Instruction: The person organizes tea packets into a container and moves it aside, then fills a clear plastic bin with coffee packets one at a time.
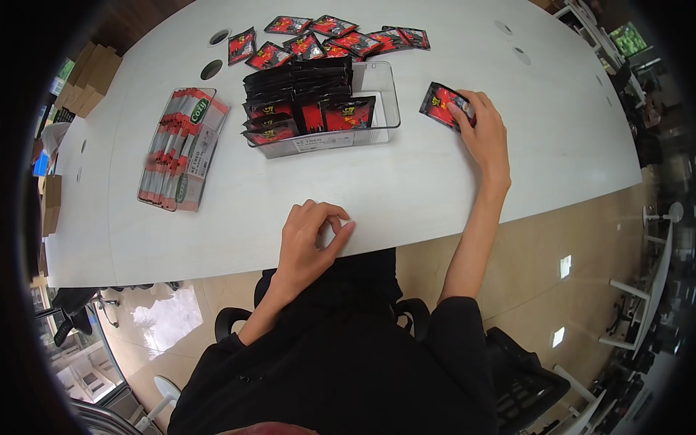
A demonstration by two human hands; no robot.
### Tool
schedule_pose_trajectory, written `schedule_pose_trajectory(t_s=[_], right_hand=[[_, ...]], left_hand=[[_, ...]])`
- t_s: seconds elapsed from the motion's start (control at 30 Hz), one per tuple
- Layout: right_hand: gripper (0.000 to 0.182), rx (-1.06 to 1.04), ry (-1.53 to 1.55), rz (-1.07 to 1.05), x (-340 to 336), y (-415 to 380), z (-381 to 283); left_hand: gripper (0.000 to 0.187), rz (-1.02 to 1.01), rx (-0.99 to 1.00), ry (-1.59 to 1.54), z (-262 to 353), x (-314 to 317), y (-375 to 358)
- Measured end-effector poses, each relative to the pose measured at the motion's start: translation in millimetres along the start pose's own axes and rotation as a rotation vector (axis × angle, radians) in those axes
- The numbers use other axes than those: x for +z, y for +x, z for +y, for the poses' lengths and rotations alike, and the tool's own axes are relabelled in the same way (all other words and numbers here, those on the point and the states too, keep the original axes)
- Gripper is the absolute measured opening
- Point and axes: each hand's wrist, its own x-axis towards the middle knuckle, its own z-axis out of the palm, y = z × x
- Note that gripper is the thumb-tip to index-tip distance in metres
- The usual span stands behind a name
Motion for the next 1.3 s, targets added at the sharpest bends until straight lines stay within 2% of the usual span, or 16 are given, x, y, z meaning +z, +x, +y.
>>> schedule_pose_trajectory(t_s=[0.03, 0.1, 0.2, 0.23, 0.3, 0.4, 0.47, 0.57, 0.63, 0.73, 0.9, 0.97, 1.07, 1.13, 1.27, 1.3], right_hand=[[0.026, -0.010, 0.000, -0.003, -0.3, -3.6, 3.4], [0.018, -0.263, -0.153, 0.216, 1.4, -14.1, 9.6], [0.015, -0.359, -0.139, 0.338, -8.2, -40.8, -17.7], [0.015, -0.374, -0.132, 0.333, -7.7, -51.7, -27.0], [0.019, -0.238, 0.160, 0.445, -3.4, -77.5, -47.0], [0.023, -0.226, 0.420, 0.295, 9.5, -111.9, -75.0], [0.021, -0.103, 0.590, 0.131, 20.6, -128.5, -102.3], [0.021, -0.026, 0.612, 0.043, 33.0, -142.2, -111.2], [0.020, -0.065, 0.362, -0.106, 30.3, -144.9, -112.3], [0.018, -0.041, 0.473, -0.200, 27.4, -137.8, -126.6], [0.020, -0.228, 0.508, -0.036, 26.4, -129.3, -134.0], [0.026, -0.408, 0.500, 0.180, 23.5, -120.8, -131.2], [0.028, -0.288, 0.675, 0.285, 29.3, -102.0, -135.5], [0.027, -0.279, 0.703, 0.304, 30.8, -82.5, -140.6], [0.034, -0.221, 0.665, 0.281, 35.3, -56.3, -145.3], [0.036, -0.188, 0.654, 0.263, 36.4, -54.2, -146.0]], left_hand=[[0.015, -0.004, 0.005, -0.004, -0.4, 0.2, -0.4], [0.016, 0.005, 0.002, -0.008, -0.4, -0.4, -1.1], [0.018, 0.014, 0.022, -0.013, -1.5, -1.7, -0.9], [0.020, 0.010, 0.007, -0.043, -2.2, -1.3, -1.9], [0.021, 0.008, -0.017, -0.073, -0.3, -2.4, -2.0], [0.024, 0.017, -0.050, -0.140, 5.9, -5.9, 2.3], [0.021, 0.096, -0.012, -0.153, 4.0, -3.5, 2.8], [0.015, 0.203, -0.117, -0.316, -1.1, -2.4, -2.1], [0.013, 0.223, -0.113, -0.310, -6.1, -5.6, -4.9], [0.010, 0.232, -0.148, -0.322, -3.3, -7.6, -4.2], [0.021, 0.245, 0.001, -0.257, 9.2, -19.9, 6.0], [0.023, 0.260, 0.071, -0.200, 15.3, -29.8, 19.0], [0.025, 0.308, 0.178, -0.145, 23.9, -37.8, 48.8], [0.023, 0.429, 0.264, -0.116, 25.8, -36.8, 69.0], [0.055, 0.326, 0.230, 0.027, 19.2, -38.2, 85.3], [0.055, 0.326, 0.231, 0.029, 18.8, -37.8, 84.4]])
